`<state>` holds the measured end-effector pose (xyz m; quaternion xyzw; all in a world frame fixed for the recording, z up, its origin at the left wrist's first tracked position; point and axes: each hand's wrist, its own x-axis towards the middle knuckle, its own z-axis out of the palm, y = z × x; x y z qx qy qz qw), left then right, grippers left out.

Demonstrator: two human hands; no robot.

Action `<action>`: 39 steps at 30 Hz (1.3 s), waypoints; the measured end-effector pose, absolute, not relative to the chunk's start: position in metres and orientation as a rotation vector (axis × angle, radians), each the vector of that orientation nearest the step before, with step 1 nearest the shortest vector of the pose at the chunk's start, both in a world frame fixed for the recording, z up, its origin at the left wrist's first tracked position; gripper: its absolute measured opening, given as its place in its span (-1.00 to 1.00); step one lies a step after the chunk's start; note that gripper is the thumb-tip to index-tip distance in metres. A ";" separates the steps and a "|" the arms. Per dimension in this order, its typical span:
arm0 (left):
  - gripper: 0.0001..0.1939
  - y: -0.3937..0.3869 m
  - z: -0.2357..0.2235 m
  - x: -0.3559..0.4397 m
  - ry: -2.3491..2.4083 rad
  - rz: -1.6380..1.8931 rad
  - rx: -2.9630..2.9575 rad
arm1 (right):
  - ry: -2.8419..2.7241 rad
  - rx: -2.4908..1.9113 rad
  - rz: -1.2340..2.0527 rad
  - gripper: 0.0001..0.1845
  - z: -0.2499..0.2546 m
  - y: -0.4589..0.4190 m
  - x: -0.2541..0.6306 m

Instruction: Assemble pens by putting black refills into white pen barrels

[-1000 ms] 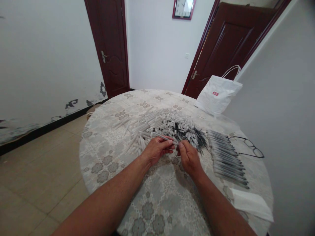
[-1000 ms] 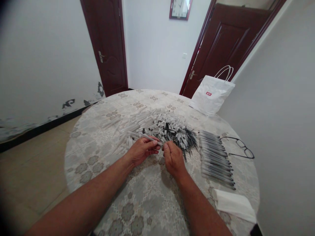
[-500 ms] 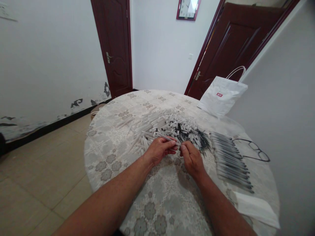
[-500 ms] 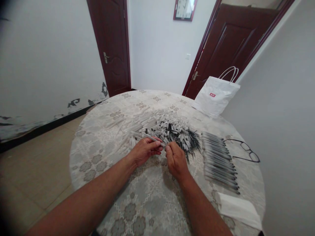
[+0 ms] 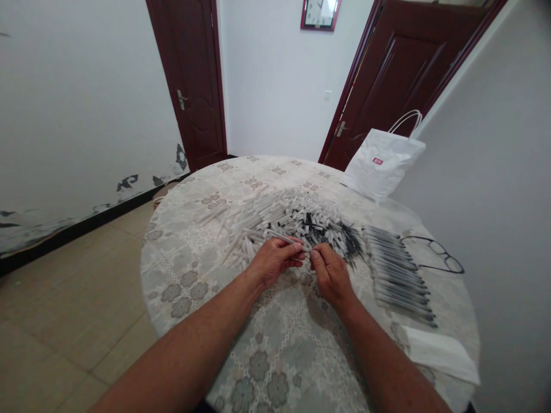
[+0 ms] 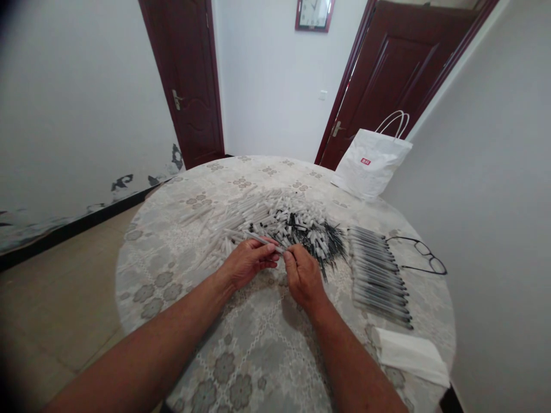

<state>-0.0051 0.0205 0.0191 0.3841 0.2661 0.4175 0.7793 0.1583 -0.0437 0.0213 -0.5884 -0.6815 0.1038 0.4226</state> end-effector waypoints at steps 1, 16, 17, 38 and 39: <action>-0.66 0.020 0.019 -0.005 0.575 0.903 0.833 | -1.698 -1.472 0.280 -0.67 0.022 -0.044 0.158; -0.68 0.020 0.021 -0.006 0.586 0.930 0.898 | -1.422 -1.386 0.637 -0.46 0.018 -0.038 0.156; -0.69 0.020 0.022 -0.006 0.586 0.941 0.903 | -1.377 -1.363 0.690 -0.45 0.018 -0.037 0.156; -0.63 0.031 0.030 -0.018 0.857 0.895 1.453 | -1.260 -1.199 0.918 -0.79 0.013 -0.022 0.172; -0.63 0.033 0.034 -0.022 0.883 0.901 1.497 | -1.194 -1.198 0.905 -0.78 0.012 -0.020 0.175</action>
